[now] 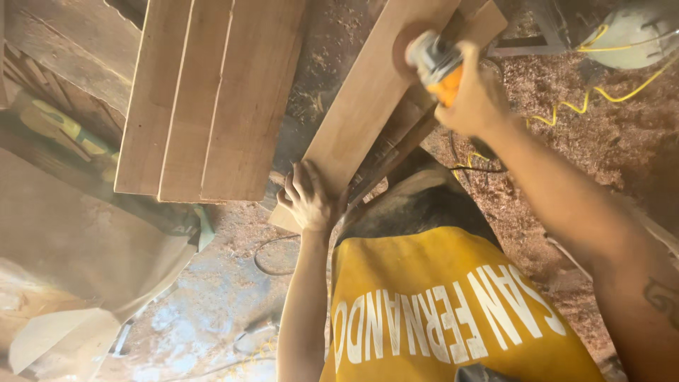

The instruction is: The person uses an angle grinder with a sanding disc to smooth the surface and edges of several wooden planks on a workbench. They hold each plank with one hand while moving the tool along the wood, then flip and reposition the planks to continue sanding.

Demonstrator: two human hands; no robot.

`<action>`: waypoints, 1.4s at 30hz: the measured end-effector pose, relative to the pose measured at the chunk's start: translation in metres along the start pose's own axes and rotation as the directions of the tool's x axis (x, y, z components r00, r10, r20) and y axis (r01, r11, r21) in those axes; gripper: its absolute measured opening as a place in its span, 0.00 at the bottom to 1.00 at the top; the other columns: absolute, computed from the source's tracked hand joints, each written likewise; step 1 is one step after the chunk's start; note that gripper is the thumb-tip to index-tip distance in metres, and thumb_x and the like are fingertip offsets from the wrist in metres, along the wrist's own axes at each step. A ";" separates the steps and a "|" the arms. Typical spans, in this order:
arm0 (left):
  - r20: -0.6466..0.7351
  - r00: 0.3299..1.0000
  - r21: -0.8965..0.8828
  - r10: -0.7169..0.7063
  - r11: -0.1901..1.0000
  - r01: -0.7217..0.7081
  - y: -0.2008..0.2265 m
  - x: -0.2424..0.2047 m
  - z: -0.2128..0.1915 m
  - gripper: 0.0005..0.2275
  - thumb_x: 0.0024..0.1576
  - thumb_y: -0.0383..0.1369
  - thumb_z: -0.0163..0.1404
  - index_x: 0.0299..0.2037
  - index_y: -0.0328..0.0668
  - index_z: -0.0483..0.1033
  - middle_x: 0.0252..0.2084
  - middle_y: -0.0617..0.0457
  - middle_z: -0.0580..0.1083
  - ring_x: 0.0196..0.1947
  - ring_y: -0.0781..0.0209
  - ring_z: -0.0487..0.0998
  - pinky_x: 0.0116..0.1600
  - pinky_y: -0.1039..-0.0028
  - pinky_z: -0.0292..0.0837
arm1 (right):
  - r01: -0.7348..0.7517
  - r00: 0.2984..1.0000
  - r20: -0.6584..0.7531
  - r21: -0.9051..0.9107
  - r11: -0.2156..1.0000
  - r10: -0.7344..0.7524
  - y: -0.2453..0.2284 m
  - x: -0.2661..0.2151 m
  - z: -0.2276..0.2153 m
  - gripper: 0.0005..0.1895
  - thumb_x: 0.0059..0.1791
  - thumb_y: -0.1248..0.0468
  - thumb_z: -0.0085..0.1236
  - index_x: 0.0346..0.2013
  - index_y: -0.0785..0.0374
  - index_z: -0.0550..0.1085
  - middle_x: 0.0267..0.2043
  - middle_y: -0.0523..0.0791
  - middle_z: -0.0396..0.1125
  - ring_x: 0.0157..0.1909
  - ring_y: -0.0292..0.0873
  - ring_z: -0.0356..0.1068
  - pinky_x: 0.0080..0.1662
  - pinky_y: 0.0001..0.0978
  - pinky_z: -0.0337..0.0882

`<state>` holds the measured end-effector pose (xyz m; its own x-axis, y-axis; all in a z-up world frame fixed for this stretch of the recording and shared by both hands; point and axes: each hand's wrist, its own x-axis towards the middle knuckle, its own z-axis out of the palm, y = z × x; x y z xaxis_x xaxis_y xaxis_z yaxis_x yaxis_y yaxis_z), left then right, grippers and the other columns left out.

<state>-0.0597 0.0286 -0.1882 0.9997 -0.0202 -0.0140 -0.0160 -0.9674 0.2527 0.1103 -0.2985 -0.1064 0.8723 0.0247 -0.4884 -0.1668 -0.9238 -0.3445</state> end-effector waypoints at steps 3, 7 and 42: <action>0.021 0.998 0.017 0.053 0.998 -0.054 -0.005 -0.001 0.001 0.45 0.52 0.60 0.55 0.72 0.32 0.59 0.68 0.33 0.60 0.63 0.38 0.62 0.59 0.42 0.59 | 0.093 0.970 -0.223 -0.039 0.995 -0.100 0.031 0.030 0.003 0.55 0.39 0.66 0.72 0.70 0.70 0.45 0.56 0.69 0.62 0.54 0.67 0.70 0.52 0.52 0.74; 0.017 0.998 0.023 0.054 0.998 -0.055 -0.004 -0.002 0.003 0.45 0.51 0.60 0.55 0.71 0.32 0.58 0.68 0.34 0.59 0.64 0.38 0.61 0.59 0.39 0.58 | -0.026 0.955 -0.296 -0.058 0.998 0.008 0.058 0.075 0.005 0.42 0.43 0.62 0.72 0.59 0.66 0.52 0.53 0.65 0.65 0.53 0.66 0.71 0.51 0.52 0.74; -0.030 0.998 0.027 0.058 0.998 -0.057 -0.004 -0.002 0.004 0.45 0.50 0.61 0.52 0.71 0.35 0.60 0.67 0.35 0.61 0.64 0.36 0.63 0.61 0.41 0.58 | 0.141 0.990 0.015 0.063 0.988 -0.142 -0.049 -0.054 0.035 0.53 0.35 0.65 0.71 0.67 0.65 0.49 0.52 0.68 0.67 0.43 0.70 0.73 0.44 0.59 0.74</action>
<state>-0.0622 0.0318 -0.1932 0.9972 -0.0689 0.0297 -0.0739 -0.9711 0.2271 0.0553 -0.2413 -0.0908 0.8799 0.1617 -0.4467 -0.0706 -0.8853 -0.4595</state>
